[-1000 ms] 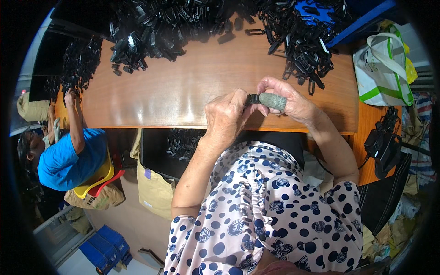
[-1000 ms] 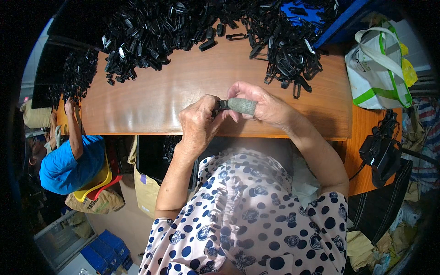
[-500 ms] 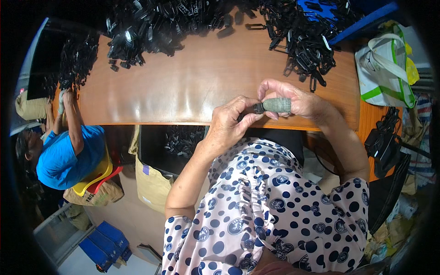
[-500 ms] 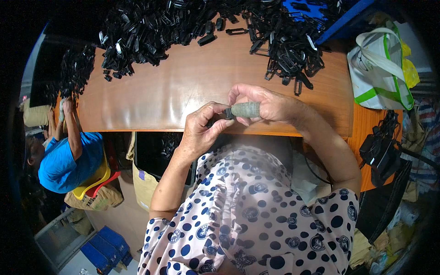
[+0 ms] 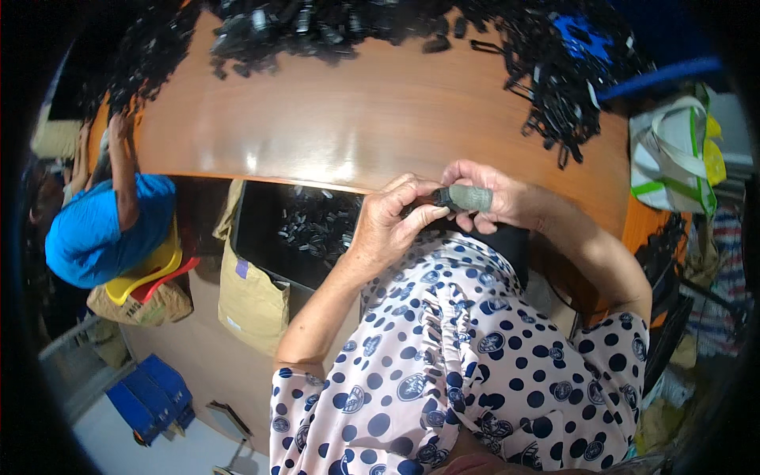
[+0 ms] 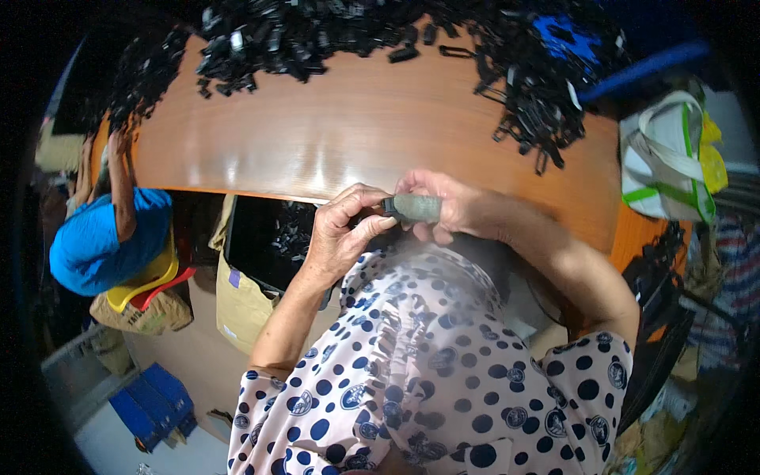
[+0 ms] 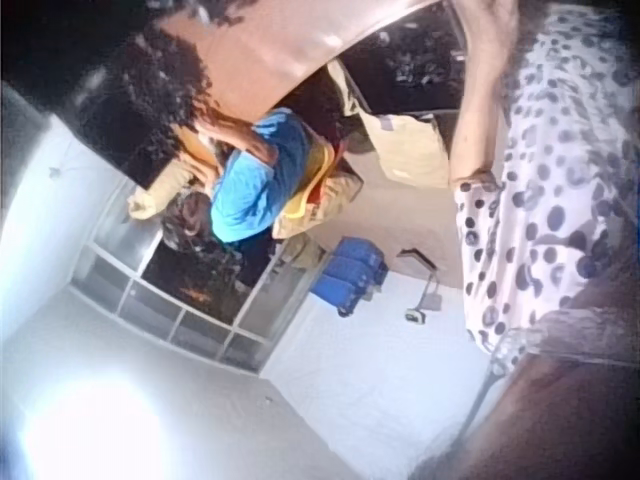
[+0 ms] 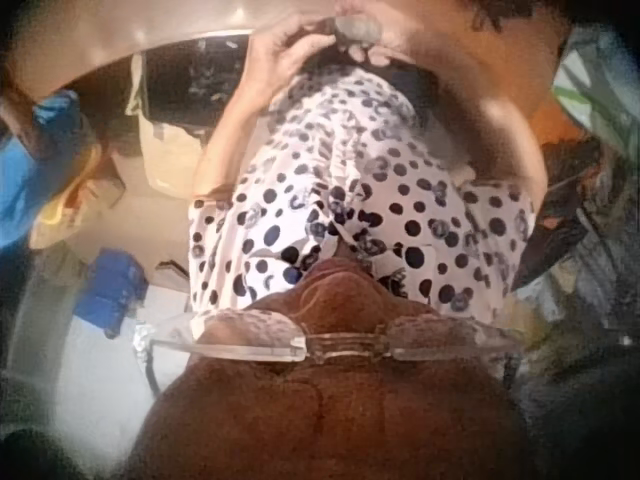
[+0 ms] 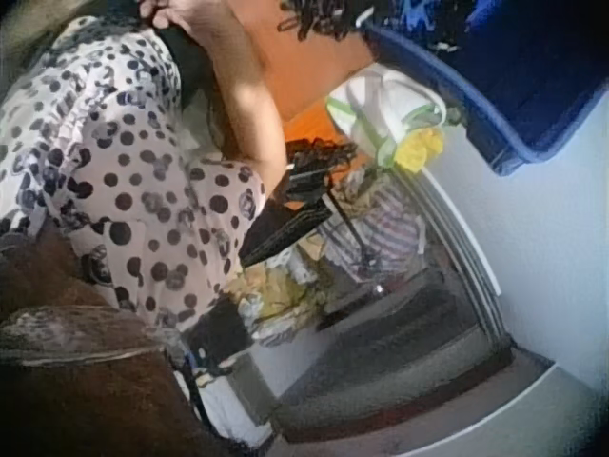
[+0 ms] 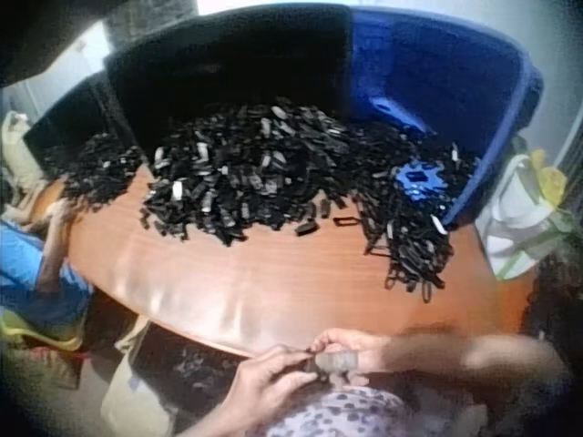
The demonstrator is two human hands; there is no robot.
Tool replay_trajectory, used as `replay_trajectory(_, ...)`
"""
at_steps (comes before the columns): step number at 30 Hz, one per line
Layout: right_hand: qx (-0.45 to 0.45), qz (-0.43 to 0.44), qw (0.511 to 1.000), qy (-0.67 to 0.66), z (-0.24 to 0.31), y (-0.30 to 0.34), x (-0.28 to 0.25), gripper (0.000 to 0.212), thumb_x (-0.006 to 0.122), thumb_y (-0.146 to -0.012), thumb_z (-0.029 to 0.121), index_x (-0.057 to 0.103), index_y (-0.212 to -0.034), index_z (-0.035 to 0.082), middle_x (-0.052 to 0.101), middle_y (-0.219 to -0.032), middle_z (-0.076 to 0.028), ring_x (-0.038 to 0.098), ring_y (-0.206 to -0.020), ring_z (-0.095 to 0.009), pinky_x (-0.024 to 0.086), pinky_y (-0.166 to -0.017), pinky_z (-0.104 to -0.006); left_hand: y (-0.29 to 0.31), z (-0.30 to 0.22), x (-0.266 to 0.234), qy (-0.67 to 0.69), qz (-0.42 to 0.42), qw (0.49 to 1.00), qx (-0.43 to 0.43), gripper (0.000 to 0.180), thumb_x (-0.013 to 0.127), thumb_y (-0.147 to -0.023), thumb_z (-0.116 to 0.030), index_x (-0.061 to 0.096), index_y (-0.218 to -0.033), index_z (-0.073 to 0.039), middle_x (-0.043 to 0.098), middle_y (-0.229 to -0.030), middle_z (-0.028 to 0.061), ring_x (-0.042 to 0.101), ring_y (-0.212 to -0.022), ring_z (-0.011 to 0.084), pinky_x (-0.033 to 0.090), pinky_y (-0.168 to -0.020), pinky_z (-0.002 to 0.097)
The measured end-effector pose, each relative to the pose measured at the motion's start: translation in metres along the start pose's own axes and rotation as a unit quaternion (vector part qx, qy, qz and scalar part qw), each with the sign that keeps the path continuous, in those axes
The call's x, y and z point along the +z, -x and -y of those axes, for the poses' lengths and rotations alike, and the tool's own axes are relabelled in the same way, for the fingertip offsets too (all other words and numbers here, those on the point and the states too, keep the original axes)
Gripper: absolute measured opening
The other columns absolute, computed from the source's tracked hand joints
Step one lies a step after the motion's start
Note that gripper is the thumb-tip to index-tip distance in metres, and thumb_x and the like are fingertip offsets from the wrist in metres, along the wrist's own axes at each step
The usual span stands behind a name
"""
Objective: The person assembles small plastic parts by taking components from piles on the table and fitting them together by hand.
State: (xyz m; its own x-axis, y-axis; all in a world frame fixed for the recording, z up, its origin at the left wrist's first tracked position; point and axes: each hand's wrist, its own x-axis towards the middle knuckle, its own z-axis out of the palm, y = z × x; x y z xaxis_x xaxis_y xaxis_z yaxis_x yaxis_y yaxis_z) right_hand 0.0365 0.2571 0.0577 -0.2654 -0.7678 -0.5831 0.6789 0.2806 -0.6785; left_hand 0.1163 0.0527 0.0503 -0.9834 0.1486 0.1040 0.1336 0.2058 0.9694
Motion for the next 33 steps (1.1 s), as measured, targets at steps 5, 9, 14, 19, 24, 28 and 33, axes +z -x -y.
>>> replay_trajectory(5, -0.036, 0.19, 0.981, -0.017, 0.008, -0.049, 0.035, 0.052, 0.058, -0.092, 0.029, 0.038, -0.134, 0.006, 0.054, -0.101, -0.002, 0.052, -0.082, -0.005, 0.045, -0.064, -0.0155, 0.034, 0.007, -0.035, 0.157, -0.058, 0.978, -0.124, 0.024, 0.065, -0.079, -0.003, 0.065, -0.103, 0.002, 0.049, -0.126, 0.0136, 0.057, -0.101, 0.0185, 0.049, -0.084, 0.0301)
replay_trajectory(9, -0.024, 0.265, 0.961, 0.074, 0.021, -0.089, 0.072, 0.028, 0.05, -0.096, 0.034, 0.055, -0.102, 0.008, 0.05, -0.082, 0.005, 0.046, -0.067, 0.0, 0.038, -0.053, -0.015, 0.068, 0.019, -0.064, 0.219, -0.112, 0.955, -0.167, 0.023, 0.058, -0.076, 0.0, 0.065, -0.098, 0.003, 0.046, -0.131, 0.0127, 0.056, -0.103, 0.0179, 0.052, -0.074, 0.026)
replay_trajectory(14, -0.12, 0.192, 0.967, 0.116, 0.014, -0.127, 0.115, 0.016, 0.056, -0.09, 0.017, 0.063, -0.086, 0.003, 0.061, -0.083, -0.002, 0.056, -0.079, -0.011, 0.044, -0.074, -0.0268, 0.095, 0.015, -0.101, 0.119, -0.193, 0.965, -0.129, 0.024, 0.06, -0.077, -0.005, 0.067, -0.1, -0.002, 0.05, -0.126, 0.0115, 0.054, -0.107, 0.0201, 0.048, -0.081, 0.0285)
replay_trajectory(19, -0.192, 0.164, 0.938, 0.239, 0.019, -0.16, 0.135, 0.033, 0.061, -0.089, 0.033, 0.06, -0.096, 0.002, 0.061, -0.086, -0.008, 0.058, -0.082, -0.016, 0.045, -0.072, -0.0304, 0.112, 0.024, -0.135, 0.177, -0.218, 0.949, -0.145, 0.025, 0.067, -0.08, -0.019, 0.067, -0.099, -0.004, 0.053, -0.121, 0.0132, 0.052, -0.112, 0.0242, 0.046, -0.089, 0.0348)
replay_trajectory(24, -0.258, -0.092, 0.895, 0.353, 0.017, -0.16, 0.074, 0.052, 0.068, -0.082, 0.038, 0.05, -0.116, 0.003, 0.056, -0.102, -0.013, 0.057, -0.083, -0.026, 0.046, -0.073, -0.0329, 0.084, 0.025, -0.186, -0.343, -0.078, 0.927, -0.129, 0.056, 0.062, -0.08, -0.05, 0.057, -0.121, -0.012, 0.044, -0.133, 0.0154, 0.042, -0.12, 0.0361, 0.034, -0.099, 0.0463)
replay_trajectory(28, -0.342, -0.362, 0.76, 0.417, 0.042, -0.127, -0.001, 0.037, 0.065, -0.082, 0.019, 0.051, -0.112, 0.003, 0.054, -0.105, -0.014, 0.055, -0.089, -0.029, 0.047, -0.078, -0.0378, -0.014, 0.051, -0.229, -0.34, -0.132, 0.931, 0.002, 0.059, 0.062, -0.083, -0.044, 0.05, -0.128, -0.008, 0.04, -0.136, 0.0203, 0.039, -0.123, 0.0384, 0.033, -0.101, 0.0474)
replay_trajectory(33, -0.382, -0.472, 0.608, 0.511, 0.079, -0.098, -0.047, 0.042, 0.068, -0.079, 0.028, 0.055, -0.111, 0.004, 0.053, -0.109, -0.017, 0.053, -0.099, -0.034, 0.045, -0.083, -0.0407, -0.134, 0.156, -0.338, -0.386, -0.287, 0.876, 0.033, 0.05, 0.06, -0.087, -0.036, 0.051, -0.127, -0.006, 0.042, -0.134, 0.0218, 0.043, -0.123, 0.0357, 0.036, -0.101, 0.0429)
